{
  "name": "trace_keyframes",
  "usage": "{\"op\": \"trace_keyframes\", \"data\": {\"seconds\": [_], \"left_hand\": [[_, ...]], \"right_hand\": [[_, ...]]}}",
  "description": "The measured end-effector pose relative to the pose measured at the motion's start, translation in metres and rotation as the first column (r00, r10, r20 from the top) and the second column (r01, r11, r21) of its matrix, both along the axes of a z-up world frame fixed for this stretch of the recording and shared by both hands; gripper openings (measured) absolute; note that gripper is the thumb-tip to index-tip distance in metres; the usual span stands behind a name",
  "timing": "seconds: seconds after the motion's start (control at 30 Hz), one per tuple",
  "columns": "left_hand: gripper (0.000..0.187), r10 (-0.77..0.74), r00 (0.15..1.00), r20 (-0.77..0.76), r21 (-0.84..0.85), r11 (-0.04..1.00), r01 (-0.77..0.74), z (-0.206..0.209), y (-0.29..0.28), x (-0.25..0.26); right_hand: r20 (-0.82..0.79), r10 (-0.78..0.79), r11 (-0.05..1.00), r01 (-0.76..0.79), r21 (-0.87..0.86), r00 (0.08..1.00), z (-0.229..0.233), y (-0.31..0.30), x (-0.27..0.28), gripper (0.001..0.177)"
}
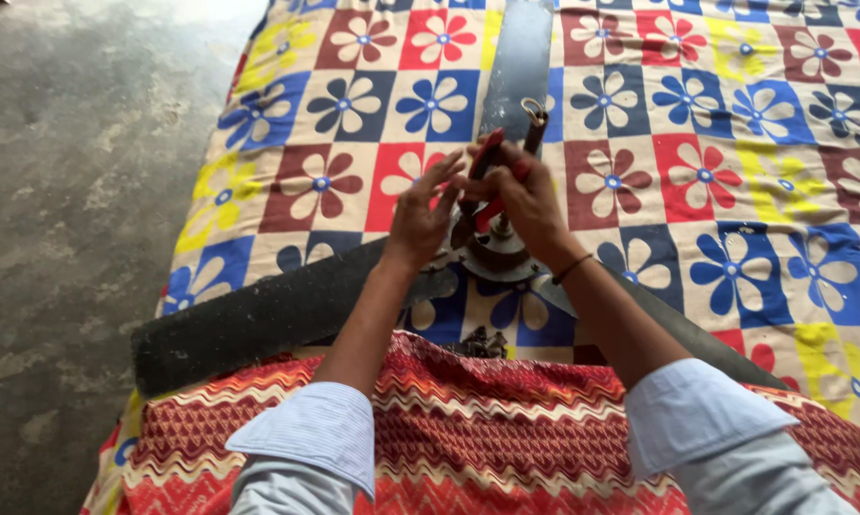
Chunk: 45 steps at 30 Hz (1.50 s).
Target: The person uses pliers to adjust and tighten components on the central hub of a ceiling fan laid on a patterned cloth. They repeatedly grip wires and metal parts, rotate the fan blades, and manipulate the hub assembly.
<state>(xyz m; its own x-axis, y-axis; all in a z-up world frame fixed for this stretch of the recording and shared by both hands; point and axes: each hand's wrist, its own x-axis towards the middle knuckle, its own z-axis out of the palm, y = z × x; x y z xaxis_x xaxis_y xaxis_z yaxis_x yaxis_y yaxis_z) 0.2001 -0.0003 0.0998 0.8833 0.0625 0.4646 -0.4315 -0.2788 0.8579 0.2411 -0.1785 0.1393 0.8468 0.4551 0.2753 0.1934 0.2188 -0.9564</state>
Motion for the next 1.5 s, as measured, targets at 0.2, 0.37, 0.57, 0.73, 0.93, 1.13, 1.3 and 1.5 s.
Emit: {"op": "trace_keyframes", "data": {"seconds": [0.2,0.37,0.57,0.73,0.93,1.13,1.3,1.5], "left_hand": [[0.038,0.073,0.992,-0.101,0.019,0.997,-0.071,0.018,-0.004,-0.001],[0.034,0.136,0.987,-0.080,0.132,0.983,-0.125,0.016,-0.002,0.005],[0.035,0.235,0.972,-0.014,0.137,0.963,-0.231,0.013,-0.007,0.008],[0.035,0.286,0.954,0.086,0.215,0.930,-0.298,0.010,-0.008,0.014],[0.031,0.238,0.970,-0.057,0.047,0.971,-0.235,0.010,-0.007,0.026],[0.033,0.216,0.973,-0.077,0.061,0.976,-0.211,0.014,-0.009,0.023],[0.032,0.218,0.973,-0.079,0.141,0.968,-0.205,0.016,-0.008,0.023],[0.029,0.225,0.970,-0.091,0.121,0.970,-0.213,0.014,-0.006,0.021]], "right_hand": [[0.127,0.008,0.991,0.009,-0.137,0.992,-0.043,0.018,0.013,0.050],[0.139,0.006,0.996,0.007,-0.094,0.990,-0.049,0.017,0.018,0.055],[0.121,-0.010,0.997,0.020,-0.078,0.993,-0.054,0.019,0.015,0.057],[0.174,-0.058,0.984,0.086,-0.158,0.983,-0.052,0.018,0.014,0.061],[0.206,-0.125,0.947,0.178,-0.266,0.971,-0.049,0.021,0.008,0.067],[0.199,-0.064,0.989,0.089,-0.116,0.978,-0.055,0.017,0.006,0.069],[0.133,-0.106,0.988,0.120,-0.098,0.985,-0.063,0.018,0.004,0.066],[0.140,-0.071,0.993,0.083,-0.080,0.988,-0.061,0.021,0.003,0.065]]}}
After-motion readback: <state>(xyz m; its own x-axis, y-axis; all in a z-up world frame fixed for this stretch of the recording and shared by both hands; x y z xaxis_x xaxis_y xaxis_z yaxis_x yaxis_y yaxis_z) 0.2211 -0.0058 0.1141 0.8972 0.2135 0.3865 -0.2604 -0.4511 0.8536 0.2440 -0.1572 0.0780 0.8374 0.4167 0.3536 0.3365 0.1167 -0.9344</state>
